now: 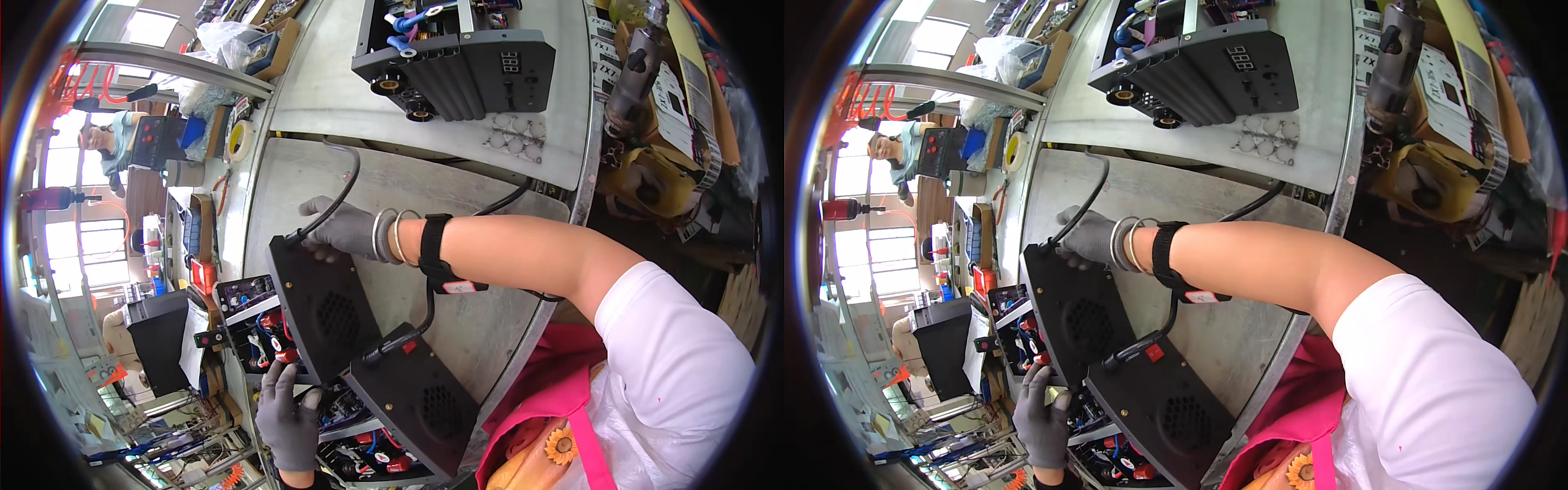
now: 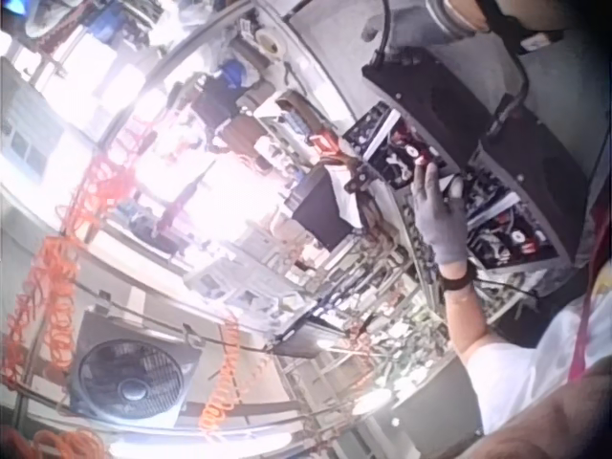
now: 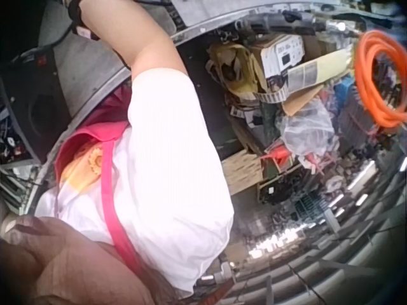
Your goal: The worker is assembling electronic power supplies or inverters on a factory production line, applying labels and using a pneumatic screwdriver to secure components.
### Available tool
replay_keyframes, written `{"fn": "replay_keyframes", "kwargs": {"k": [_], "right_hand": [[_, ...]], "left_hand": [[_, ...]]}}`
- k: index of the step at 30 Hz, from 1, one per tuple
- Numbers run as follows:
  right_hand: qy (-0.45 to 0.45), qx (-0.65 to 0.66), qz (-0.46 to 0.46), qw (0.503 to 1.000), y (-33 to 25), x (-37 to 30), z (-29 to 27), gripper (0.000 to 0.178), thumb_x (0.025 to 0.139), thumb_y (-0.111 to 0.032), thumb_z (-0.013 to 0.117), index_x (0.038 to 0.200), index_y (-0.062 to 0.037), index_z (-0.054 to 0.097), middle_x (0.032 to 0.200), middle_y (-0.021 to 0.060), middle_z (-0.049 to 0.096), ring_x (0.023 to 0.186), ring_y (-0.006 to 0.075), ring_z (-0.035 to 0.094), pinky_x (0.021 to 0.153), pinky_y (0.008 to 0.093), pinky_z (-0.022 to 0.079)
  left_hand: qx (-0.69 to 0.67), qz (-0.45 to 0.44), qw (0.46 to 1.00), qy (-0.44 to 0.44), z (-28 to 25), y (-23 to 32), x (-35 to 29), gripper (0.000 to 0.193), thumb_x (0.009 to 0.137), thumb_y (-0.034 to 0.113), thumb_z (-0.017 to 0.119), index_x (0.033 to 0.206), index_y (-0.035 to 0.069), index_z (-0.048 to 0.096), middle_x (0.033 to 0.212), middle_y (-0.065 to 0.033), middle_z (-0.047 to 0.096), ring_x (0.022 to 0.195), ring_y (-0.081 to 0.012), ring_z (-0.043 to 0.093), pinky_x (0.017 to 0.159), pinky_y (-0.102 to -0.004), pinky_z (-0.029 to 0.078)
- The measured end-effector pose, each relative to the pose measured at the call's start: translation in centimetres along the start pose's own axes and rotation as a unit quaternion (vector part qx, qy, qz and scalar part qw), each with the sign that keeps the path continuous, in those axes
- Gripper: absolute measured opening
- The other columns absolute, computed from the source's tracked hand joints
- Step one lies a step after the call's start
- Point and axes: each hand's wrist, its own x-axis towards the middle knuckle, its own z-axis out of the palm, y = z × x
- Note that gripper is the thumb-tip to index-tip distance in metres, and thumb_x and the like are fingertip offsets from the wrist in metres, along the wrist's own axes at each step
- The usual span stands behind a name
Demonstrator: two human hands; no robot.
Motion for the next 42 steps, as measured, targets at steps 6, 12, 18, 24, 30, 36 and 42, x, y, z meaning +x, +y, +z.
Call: {"fn": "replay_keyframes", "kwargs": {"k": [6, 12, 18, 24, 30, 36, 42], "right_hand": [[0.054, -0.351, 0.024, 0.934, -1.1, -2.8, -2.1, 0.056, 0.076, -0.013, 0.057, 0.131, -0.0022, 0.048, 0.077, 0.0111, 0.065, 0.069, 0.0193, 0.064, 0.063, 0.0327, 0.051], [-0.237, -0.529, -0.034, 0.814, -5.3, -11.4, 1.1, 0.051, 0.088, -0.046, 0.057, 0.117, -0.004, 0.055, 0.088, 0.0183, 0.066, 0.083, 0.0325, 0.064, 0.075, 0.04, 0.05], [-0.248, -0.626, -0.035, 0.738, -6.9, -15.8, 8.2, 0.06, 0.084, -0.057, 0.058, 0.105, -0.0011, 0.056, 0.08, 0.0213, 0.064, 0.081, 0.0393, 0.064, 0.073, 0.0454, 0.05], [-0.174, -0.609, -0.04, 0.773, -8.5, -20.1, 10.1, 0.055, 0.073, -0.05, 0.07, 0.099, -0.0026, 0.061, 0.081, 0.0187, 0.065, 0.08, 0.0365, 0.065, 0.072, 0.0436, 0.049], [-0.209, -0.624, -0.284, 0.697, -13.1, -23.7, 9.4, 0.054, 0.065, -0.04, 0.078, 0.108, -0.0106, 0.062, 0.089, 0.0116, 0.065, 0.081, 0.0336, 0.064, 0.068, 0.0402, 0.049], [-0.253, -0.784, -0.37, 0.428, -17.6, -25.4, 4.3, 0.058, 0.061, -0.038, 0.079, 0.112, -0.0179, 0.059, 0.079, 0.004, 0.052, 0.072, 0.0247, 0.056, 0.06, 0.0369, 0.043], [-0.092, -0.814, -0.317, 0.478, -13.6, -27.8, 3.6, 0.05, 0.057, -0.033, 0.08, 0.098, -0.0142, 0.058, 0.08, 0.0057, 0.052, 0.077, 0.0269, 0.055, 0.069, 0.0401, 0.042]], "left_hand": [[-0.159, -0.028, 0.987, -0.01, -1.0, -1.3, -1.9, 0.056, 0.081, 0.026, 0.07, 0.126, 0.0, 0.051, 0.125, -0.018, 0.055, 0.115, -0.0295, 0.056, 0.095, -0.0373, 0.044], [-0.379, -0.188, 0.905, 0.039, -1.7, -5.8, -11.0, 0.058, 0.089, 0.019, 0.056, 0.138, -0.001, 0.033, 0.136, -0.0185, 0.042, 0.125, -0.0282, 0.044, 0.107, -0.0383, 0.031], [-0.467, -0.252, 0.845, 0.068, 5.5, -6.1, -16.2, 0.047, 0.089, 0.013, 0.06, 0.131, 0.001, 0.042, 0.119, -0.01, 0.054, 0.108, -0.0175, 0.05, 0.095, -0.0307, 0.04], [-0.482, -0.226, 0.826, 0.187, 6.4, -4.6, -18.5, 0.04, 0.089, 0.014, 0.062, 0.123, 0.0, 0.046, 0.111, -0.0093, 0.057, 0.101, -0.0154, 0.052, 0.092, -0.0295, 0.041], [-0.507, -0.096, 0.829, 0.214, 7.2, 0.3, -20.9, 0.068, 0.084, 0.004, 0.066, 0.138, -0.003, 0.026, 0.134, -0.0143, 0.045, 0.122, -0.0218, 0.046, 0.103, -0.0333, 0.036], [-0.601, -0.117, 0.775, 0.154, 4.3, -7.4, -19.7, 0.032, 0.091, 0.019, 0.061, 0.115, -0.002, 0.056, 0.097, -0.0095, 0.066, 0.092, -0.0205, 0.065, 0.085, -0.0334, 0.052], [-0.562, -0.245, 0.699, 0.368, 6.1, -15.7, -7.7, 0.034, 0.088, 0.023, 0.063, 0.112, 0.0, 0.056, 0.097, -0.0103, 0.062, 0.081, -0.0156, 0.061, 0.071, -0.028, 0.053]]}}
